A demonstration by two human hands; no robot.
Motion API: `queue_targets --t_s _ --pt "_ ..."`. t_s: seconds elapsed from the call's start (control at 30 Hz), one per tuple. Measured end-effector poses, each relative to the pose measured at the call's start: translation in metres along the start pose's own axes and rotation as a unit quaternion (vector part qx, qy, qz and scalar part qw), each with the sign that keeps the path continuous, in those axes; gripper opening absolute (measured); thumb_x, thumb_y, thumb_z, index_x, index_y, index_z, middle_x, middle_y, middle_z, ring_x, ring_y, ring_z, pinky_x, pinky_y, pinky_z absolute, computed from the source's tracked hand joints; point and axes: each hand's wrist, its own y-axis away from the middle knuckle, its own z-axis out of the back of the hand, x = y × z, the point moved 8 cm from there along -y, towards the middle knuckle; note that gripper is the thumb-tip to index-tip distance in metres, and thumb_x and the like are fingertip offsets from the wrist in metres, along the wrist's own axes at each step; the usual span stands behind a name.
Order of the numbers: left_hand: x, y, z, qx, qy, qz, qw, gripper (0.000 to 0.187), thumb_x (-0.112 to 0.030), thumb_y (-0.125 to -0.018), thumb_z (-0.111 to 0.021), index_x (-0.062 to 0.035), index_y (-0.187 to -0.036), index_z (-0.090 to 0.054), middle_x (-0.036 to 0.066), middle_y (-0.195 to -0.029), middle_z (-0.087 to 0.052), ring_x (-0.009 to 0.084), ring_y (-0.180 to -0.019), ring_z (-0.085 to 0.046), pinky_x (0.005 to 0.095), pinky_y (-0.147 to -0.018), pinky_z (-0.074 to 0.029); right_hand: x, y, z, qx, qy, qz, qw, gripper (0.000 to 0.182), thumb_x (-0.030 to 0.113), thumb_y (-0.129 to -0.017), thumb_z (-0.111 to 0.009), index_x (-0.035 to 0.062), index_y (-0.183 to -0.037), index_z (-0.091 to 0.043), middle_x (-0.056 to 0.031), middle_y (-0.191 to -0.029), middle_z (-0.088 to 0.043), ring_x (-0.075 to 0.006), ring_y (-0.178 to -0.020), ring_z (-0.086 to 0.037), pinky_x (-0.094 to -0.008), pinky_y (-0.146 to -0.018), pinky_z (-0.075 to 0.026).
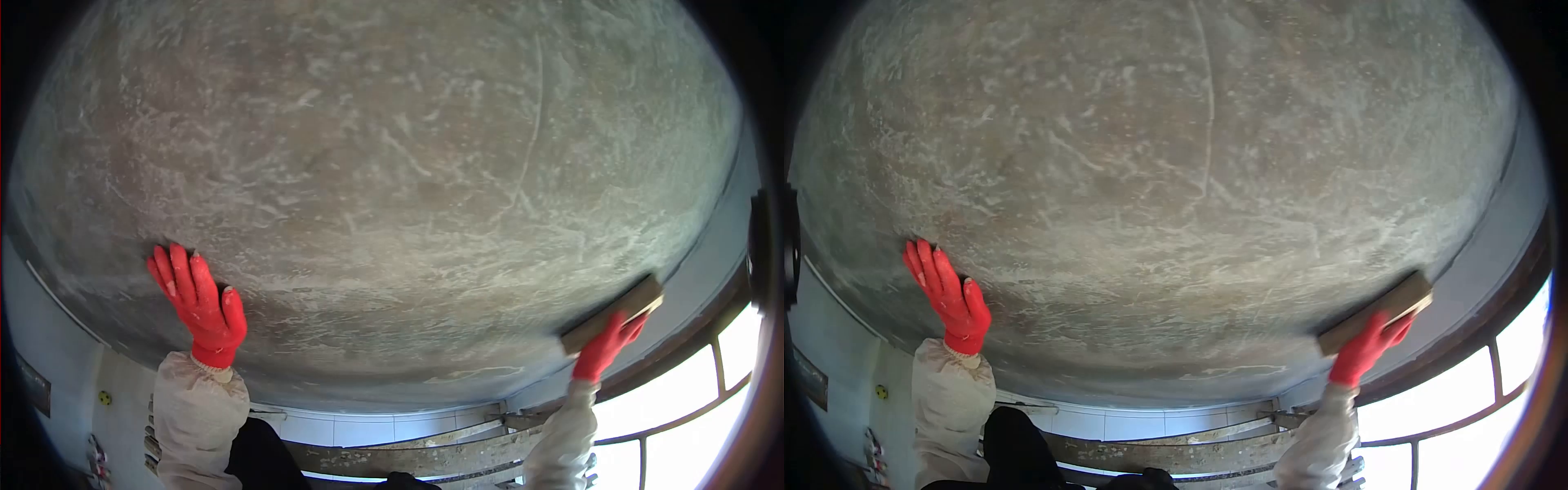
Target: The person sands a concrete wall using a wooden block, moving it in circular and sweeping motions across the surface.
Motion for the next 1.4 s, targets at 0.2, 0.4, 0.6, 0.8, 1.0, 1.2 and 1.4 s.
queue_targets --t_s 0.2,0.4,0.6,0.8,1.0,1.2,1.4 --pt "-0.001 -0.001 0.002 -0.008 0.001 -0.002 1.0 0.055 -0.024 -0.096 -0.035 0.0077 -0.141 -0.031 0.029 -0.147 -0.03 0.054 -0.134 -0.024 0.0638 -0.109 -0.018 0.088 -0.119 0.003 -0.049 -0.054 0.048 0.996 0.068 0.033 -0.092 -0.059 0.0027 -0.147 -0.034 -0.0172 -0.15 -0.031 -0.0286 -0.136 -0.034 -0.0367 -0.111 -0.027" --pt "0.001 0.0 0.002 0.019 -0.011 0.014 1.0 0.054 -0.027 -0.098 -0.034 0.0082 -0.139 -0.033 0.028 -0.148 -0.03 0.0518 -0.135 -0.024 0.0618 -0.111 -0.017 0.118 0.107 -0.044 0.127 0.086 0.424 0.893 0.065 0.032 -0.072 -0.074 0.0253 -0.132 -0.05 -0.0249 -0.137 -0.036 -0.0479 -0.121 -0.041 -0.0571 -0.095 -0.041" --pt "-0.002 -0.001 0.004 0.02 -0.009 0.014 1.0 0.054 -0.027 -0.099 -0.033 0.0076 -0.14 -0.032 0.027 -0.148 -0.029 0.0508 -0.136 -0.023 0.0612 -0.111 -0.017 -0.004 0.084 -0.003 0.046 0.123 0.263 0.956 0.087 0.04 -0.077 -0.071 0.0128 -0.148 -0.029 -0.0267 -0.147 -0.024 -0.0487 -0.129 -0.034 -0.0553 -0.104 -0.032" --pt "-0.002 0.002 0.001 0.009 -0.006 0.012 1.0 0.054 -0.027 -0.099 -0.033 0.0056 -0.142 -0.031 0.027 -0.149 -0.029 0.0521 -0.136 -0.024 0.0646 -0.109 -0.018 0.032 -0.093 0.015 -0.045 -0.017 -0.019 0.999 0.069 0.028 -0.092 -0.056 0.0047 -0.15 -0.025 -0.0204 -0.151 -0.023 -0.0351 -0.137 -0.03 -0.038 -0.112 -0.026" --pt "-0.001 0.004 0.001 0.014 -0.012 0.018 1.0 0.054 -0.027 -0.099 -0.033 0.0071 -0.14 -0.032 0.027 -0.148 -0.029 0.0527 -0.135 -0.024 0.0646 -0.109 -0.018 0.14 0.066 -0.036 0.075 0.102 0.38 0.916 0.099 0.035 -0.066 -0.08 0.0226 -0.15 -0.03 -0.0304 -0.147 -0.023 -0.0497 -0.131 -0.033 -0.0552 -0.102 -0.037" --pt "-0.001 0.0 0.001 0.03 -0.01 0.024 0.999 0.054 -0.028 -0.099 -0.033 0.0081 -0.139 -0.033 0.027 -0.148 -0.028 0.0516 -0.136 -0.022 0.0608 -0.111 -0.016 -0.041 0.125 -0.009 0.035 0.11 0.178 0.977 0.093 0.04 -0.077 -0.071 0.0182 -0.152 -0.021 -0.03 -0.149 -0.018 -0.0484 -0.134 -0.027 -0.0534 -0.108 -0.028" --pt "-0.001 0.003 -0.001 0.012 -0.015 0.017 1.0 0.055 -0.028 -0.098 -0.034 0.009 -0.138 -0.033 0.029 -0.147 -0.029 0.054 -0.134 -0.024 0.0646 -0.109 -0.018 0.002 -0.035 0.006 -0.041 -0.043 -0.057 0.997 0.071 0.037 -0.094 -0.054 0.0045 -0.15 -0.025 -0.0204 -0.152 -0.021 -0.0359 -0.138 -0.028 -0.0404 -0.112 -0.025"
